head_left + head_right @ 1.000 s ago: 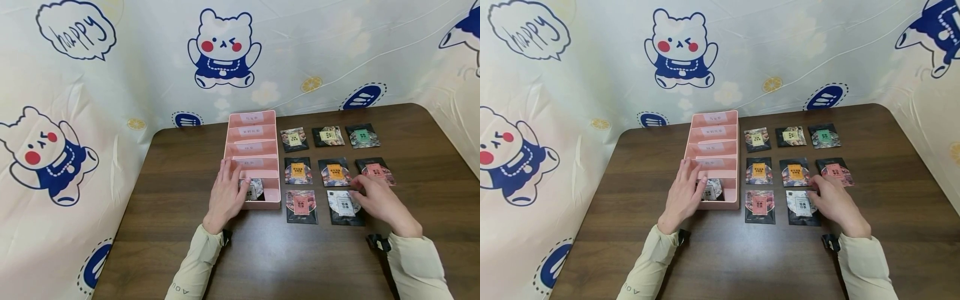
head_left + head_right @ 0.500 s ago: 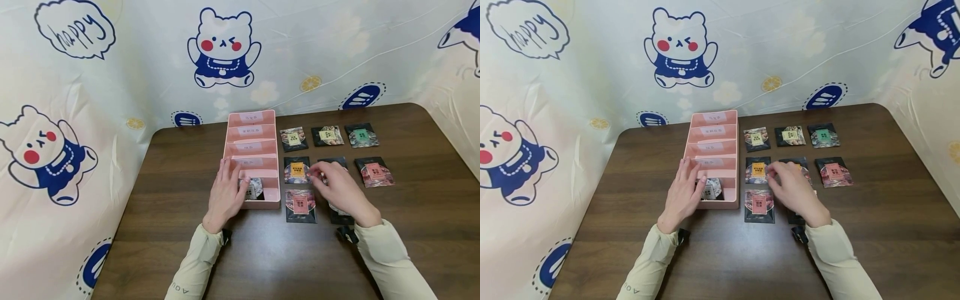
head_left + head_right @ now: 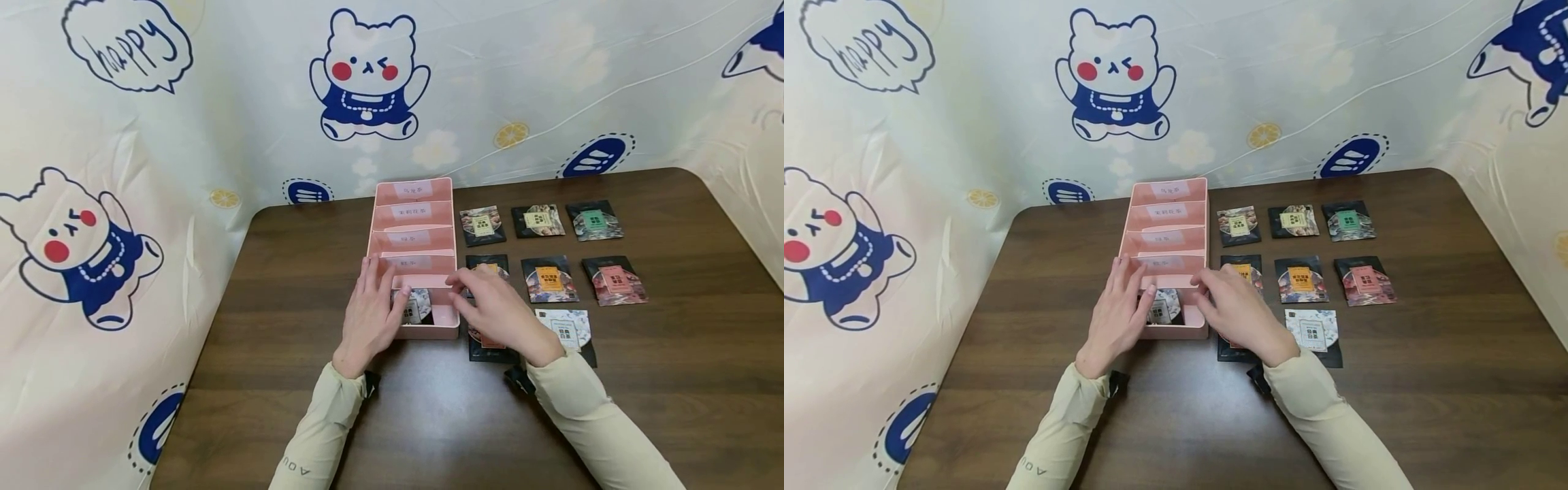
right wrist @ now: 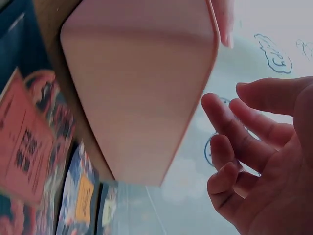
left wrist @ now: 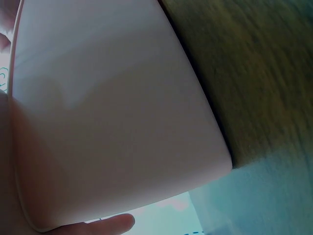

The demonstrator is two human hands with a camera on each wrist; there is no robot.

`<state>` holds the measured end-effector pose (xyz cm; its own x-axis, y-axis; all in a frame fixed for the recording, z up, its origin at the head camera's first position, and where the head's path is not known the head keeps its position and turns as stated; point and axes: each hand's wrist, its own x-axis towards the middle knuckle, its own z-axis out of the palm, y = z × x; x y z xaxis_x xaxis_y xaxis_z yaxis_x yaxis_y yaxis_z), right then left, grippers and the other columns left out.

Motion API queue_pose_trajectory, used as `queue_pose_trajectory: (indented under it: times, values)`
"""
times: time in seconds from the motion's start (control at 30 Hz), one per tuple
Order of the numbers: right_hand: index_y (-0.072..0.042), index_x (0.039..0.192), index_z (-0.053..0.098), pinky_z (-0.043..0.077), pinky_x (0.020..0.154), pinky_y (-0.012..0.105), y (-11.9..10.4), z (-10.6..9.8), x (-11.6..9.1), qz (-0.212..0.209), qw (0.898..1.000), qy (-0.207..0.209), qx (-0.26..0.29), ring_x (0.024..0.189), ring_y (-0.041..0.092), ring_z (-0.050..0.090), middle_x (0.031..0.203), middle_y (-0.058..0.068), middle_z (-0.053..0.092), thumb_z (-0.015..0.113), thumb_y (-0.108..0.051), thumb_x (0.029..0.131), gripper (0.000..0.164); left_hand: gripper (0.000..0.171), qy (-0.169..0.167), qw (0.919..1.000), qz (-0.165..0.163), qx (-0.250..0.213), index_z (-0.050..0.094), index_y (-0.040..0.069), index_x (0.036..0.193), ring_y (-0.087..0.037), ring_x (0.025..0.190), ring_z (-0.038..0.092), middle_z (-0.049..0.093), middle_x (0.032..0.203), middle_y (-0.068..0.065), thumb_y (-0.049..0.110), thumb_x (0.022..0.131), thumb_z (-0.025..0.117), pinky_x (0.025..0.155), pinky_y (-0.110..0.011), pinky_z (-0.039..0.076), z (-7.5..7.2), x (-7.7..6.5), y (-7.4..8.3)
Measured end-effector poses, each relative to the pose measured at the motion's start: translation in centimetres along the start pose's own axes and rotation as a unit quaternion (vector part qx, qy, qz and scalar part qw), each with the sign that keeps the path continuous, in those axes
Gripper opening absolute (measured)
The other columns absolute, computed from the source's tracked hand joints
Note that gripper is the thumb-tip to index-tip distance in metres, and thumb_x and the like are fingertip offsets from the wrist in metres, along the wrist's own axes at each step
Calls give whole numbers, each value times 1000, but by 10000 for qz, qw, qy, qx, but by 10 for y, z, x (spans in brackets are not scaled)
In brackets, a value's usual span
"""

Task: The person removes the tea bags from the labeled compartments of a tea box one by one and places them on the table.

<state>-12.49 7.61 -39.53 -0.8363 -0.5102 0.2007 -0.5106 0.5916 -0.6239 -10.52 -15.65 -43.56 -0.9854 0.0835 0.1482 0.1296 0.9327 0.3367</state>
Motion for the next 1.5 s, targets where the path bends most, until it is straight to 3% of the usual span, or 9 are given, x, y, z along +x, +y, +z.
queue_pose_trajectory:
  times: [0.2, 0.53, 0.77, 1.17, 1.5]
  values:
    - [-11, 104, 66, 42, 68, 28, -7, 12, 8, 36, 9999, -147, 44, 81, 17, 52, 89, -2, 68, 63, -16, 92, 14, 63, -10, 10000, -21, 30, 42, 11, 146, -31, 151, 11, 19, 161, -15, 52, 100, 30, 116, -52, 26, 0, 0, 0]
    - [-8, 100, 66, 39, 68, 31, -19, 27, 16, -44, 9985, -16, -545, 75, 17, 48, 80, -3, 66, 65, -15, 89, 13, 58, 15, 10000, -35, 13, 43, 11, 146, -30, 151, 11, 19, 161, -15, 46, 102, 25, 116, -53, 27, 0, 2, 2]
    - [-9, 106, 66, 35, 64, 30, -23, 33, 16, 241, 9971, -160, -700, 72, 17, 46, 76, -3, 63, 65, -18, 90, 19, 58, 27, 10000, -33, 21, 43, 11, 145, -30, 151, 12, 20, 160, -15, 45, 103, 24, 115, -52, 28, 0, 2, 2]
    - [-10, 108, 64, 35, 62, 29, -23, 37, 16, 387, 9977, -242, -508, 70, 16, 46, 72, -5, 59, 66, -18, 88, 22, 58, 60, 10000, 34, 55, 44, 9, 144, -32, 150, 13, 22, 160, -16, 45, 103, 27, 116, -52, 27, 0, 1, 2]
    - [-13, 106, 66, 38, 65, 29, -22, 40, 16, 389, 9981, -306, -374, 73, 13, 49, 80, -7, 63, 68, -19, 87, 20, 59, 145, 9998, 63, 75, 43, 9, 145, -33, 150, 14, 23, 159, -17, 47, 102, 27, 115, -53, 29, 1, 0, 1]
